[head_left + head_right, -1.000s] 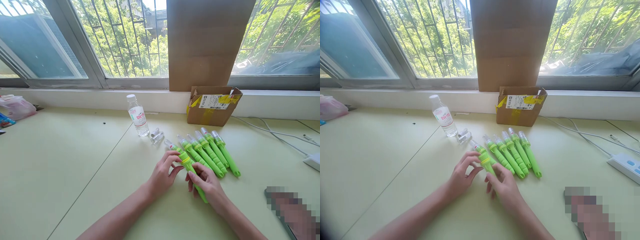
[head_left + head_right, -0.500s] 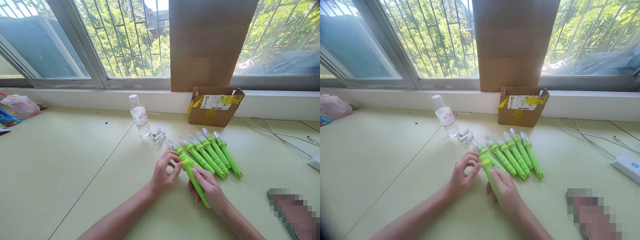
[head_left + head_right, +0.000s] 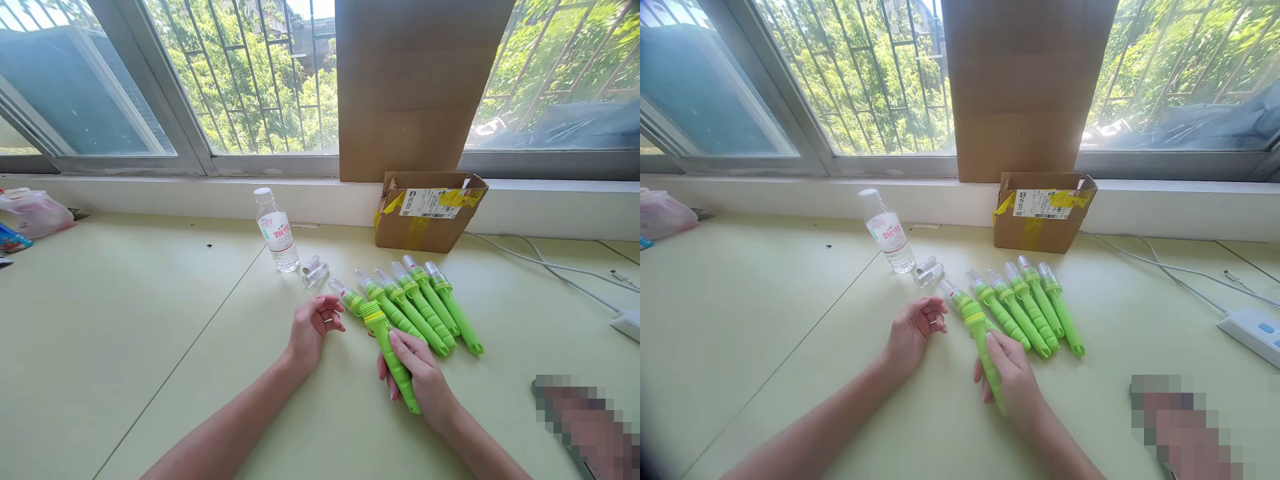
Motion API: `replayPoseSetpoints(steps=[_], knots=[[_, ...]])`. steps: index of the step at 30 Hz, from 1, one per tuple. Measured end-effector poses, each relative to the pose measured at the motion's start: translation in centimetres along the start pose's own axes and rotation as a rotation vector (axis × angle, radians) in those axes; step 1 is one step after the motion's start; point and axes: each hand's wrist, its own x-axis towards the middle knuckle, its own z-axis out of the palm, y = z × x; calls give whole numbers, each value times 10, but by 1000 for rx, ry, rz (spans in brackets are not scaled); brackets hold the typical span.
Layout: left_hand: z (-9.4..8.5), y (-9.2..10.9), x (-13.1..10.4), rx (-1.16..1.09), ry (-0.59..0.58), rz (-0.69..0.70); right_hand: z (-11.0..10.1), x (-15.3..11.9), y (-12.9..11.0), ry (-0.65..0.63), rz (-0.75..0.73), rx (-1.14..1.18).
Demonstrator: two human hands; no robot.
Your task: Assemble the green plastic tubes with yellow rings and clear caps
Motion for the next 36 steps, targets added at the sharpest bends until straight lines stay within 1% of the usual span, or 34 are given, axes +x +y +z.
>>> replayPoseSetpoints(steps=[9,15,32,36], knots=[[-3,-4,1,49,10,19,0,0,0,-16,-4,-14],[-1,-3,0,149,15,28,0,0,0,-22,-12,-41],[0,-4,0,196,21,36,0,2,1,-34,-22,-65],[2,-4,0,252,42,59,0,2,1,-40,-32,-62]])
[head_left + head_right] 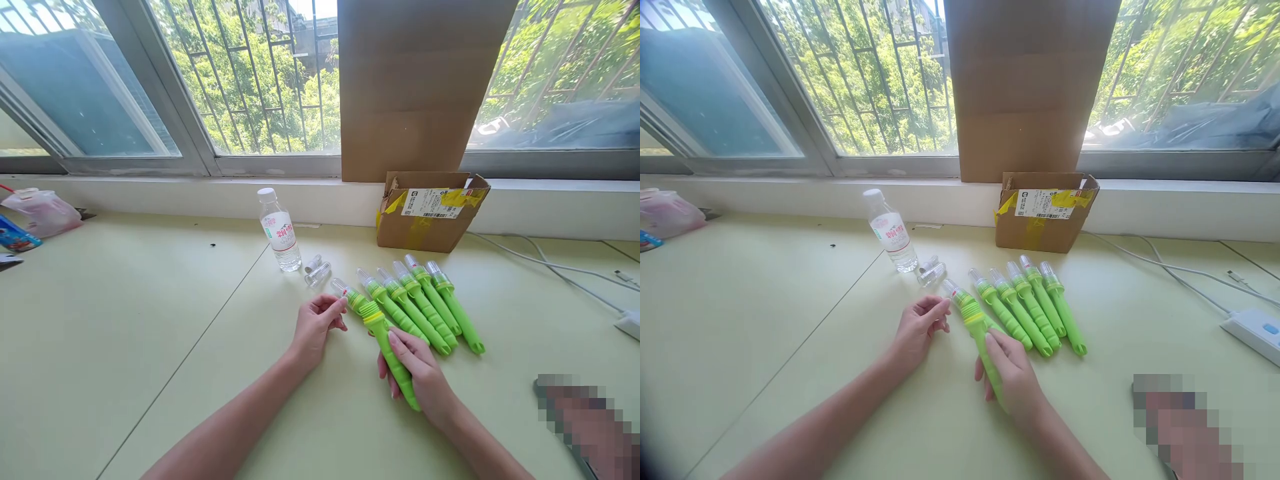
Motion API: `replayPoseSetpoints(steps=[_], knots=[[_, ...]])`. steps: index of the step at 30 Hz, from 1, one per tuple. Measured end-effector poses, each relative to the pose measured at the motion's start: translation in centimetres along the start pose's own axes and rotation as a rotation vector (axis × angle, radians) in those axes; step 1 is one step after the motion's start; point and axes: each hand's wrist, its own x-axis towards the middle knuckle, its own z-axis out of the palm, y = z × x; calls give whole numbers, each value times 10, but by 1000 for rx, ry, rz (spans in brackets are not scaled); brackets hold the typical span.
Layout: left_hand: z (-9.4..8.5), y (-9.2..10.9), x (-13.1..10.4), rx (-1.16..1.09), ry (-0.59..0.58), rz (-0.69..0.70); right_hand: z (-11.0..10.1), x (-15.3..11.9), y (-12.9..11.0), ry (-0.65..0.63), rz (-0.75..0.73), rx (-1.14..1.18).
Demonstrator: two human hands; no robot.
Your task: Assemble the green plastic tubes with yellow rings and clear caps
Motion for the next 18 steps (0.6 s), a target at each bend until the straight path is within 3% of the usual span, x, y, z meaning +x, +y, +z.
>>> replayPoseSetpoints(steps=[10,13,18], knots=[[1,6,-5,351,55,224,0,-1,-2,-8,-10,-15],[-5,2,-2,470,94,385,-1,-1,-2,-22,-25,-13],[-15,-6,9,820,184,772,-1,-1,-3,-39,-35,-10]])
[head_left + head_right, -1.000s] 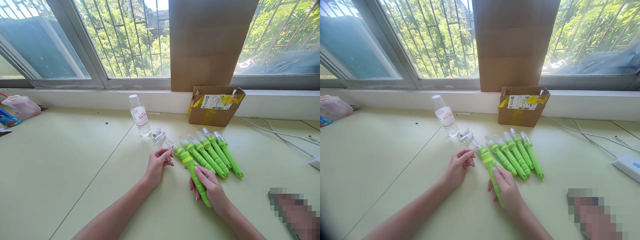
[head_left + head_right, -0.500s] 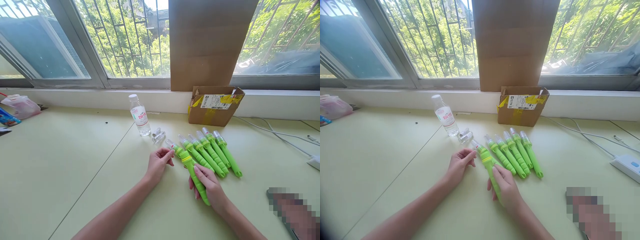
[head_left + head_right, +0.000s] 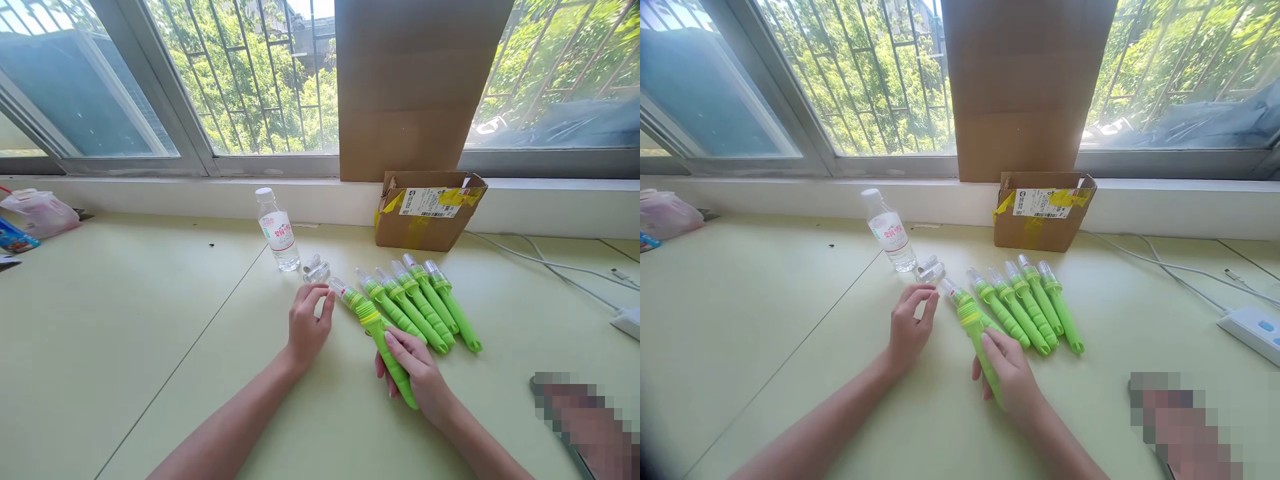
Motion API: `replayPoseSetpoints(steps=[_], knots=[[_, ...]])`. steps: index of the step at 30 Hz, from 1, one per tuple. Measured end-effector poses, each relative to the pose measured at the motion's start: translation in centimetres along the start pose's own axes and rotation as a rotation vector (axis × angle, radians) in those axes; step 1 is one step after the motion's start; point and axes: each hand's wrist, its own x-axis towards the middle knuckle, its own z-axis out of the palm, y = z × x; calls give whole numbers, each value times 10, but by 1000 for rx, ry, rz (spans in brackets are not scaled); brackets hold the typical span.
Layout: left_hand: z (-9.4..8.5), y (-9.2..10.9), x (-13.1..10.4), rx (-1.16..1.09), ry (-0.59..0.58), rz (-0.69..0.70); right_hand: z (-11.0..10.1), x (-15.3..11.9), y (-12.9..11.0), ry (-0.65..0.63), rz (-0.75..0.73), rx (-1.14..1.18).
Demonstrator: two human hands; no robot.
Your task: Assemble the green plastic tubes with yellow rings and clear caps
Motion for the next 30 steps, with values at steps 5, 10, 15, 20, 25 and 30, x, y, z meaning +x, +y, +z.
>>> replayPoseSetpoints(steps=[5,10,15,20,25,30], knots=[[1,-15,7,279,-45,111,0,0,1,-5,0,13],[-3,-32,14,426,-115,108,0,0,1,-6,-11,15],[-2,-45,17,449,-201,8,1,-1,0,-12,-14,2],[1,-48,25,480,-288,-39,1,-1,2,-13,-31,-3],[0,-51,36,478,-315,73,1,0,3,-6,-49,6],[-1,-55,36,482,-306,20,1,1,4,-8,-38,3]])
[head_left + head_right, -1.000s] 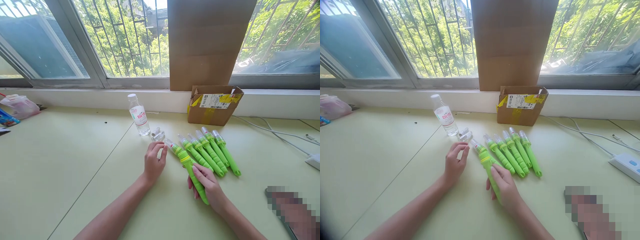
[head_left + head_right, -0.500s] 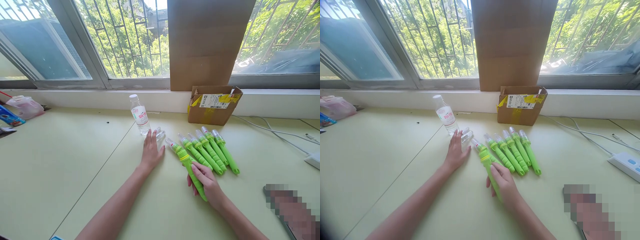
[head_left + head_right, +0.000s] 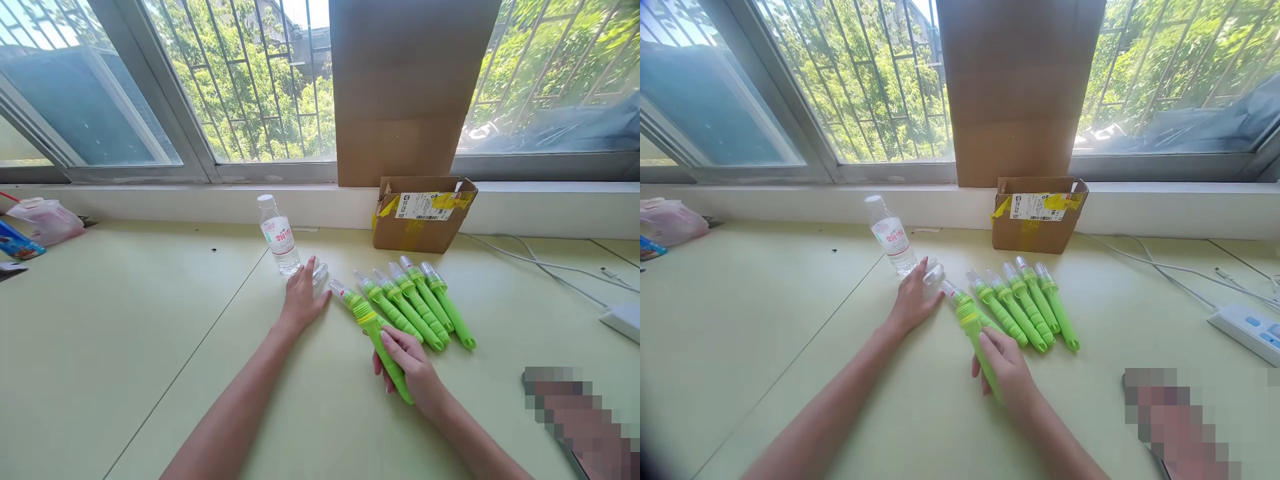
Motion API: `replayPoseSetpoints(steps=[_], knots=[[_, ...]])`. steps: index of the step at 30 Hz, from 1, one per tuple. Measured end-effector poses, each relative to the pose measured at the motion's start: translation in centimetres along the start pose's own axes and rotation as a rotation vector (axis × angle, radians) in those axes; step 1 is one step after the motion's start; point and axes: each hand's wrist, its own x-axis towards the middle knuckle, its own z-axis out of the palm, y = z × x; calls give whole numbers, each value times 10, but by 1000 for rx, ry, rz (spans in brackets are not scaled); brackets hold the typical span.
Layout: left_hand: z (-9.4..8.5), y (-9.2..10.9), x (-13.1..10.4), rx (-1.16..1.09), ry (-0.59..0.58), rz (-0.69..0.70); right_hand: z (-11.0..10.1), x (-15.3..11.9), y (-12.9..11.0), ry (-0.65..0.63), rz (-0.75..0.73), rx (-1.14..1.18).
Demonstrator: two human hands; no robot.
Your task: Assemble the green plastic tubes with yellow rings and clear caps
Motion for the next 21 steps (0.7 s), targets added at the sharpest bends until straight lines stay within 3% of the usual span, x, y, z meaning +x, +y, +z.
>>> replayPoseSetpoints(steps=[8,15,21], knots=[[-3,5,-1,80,97,-50,-1,1,1,0,12,0],[-4,1,-1,-9,-59,-43,1,0,-1,-6,4,7],[-2,1,-1,41,-39,-83,0,0,-1,-7,4,-2]])
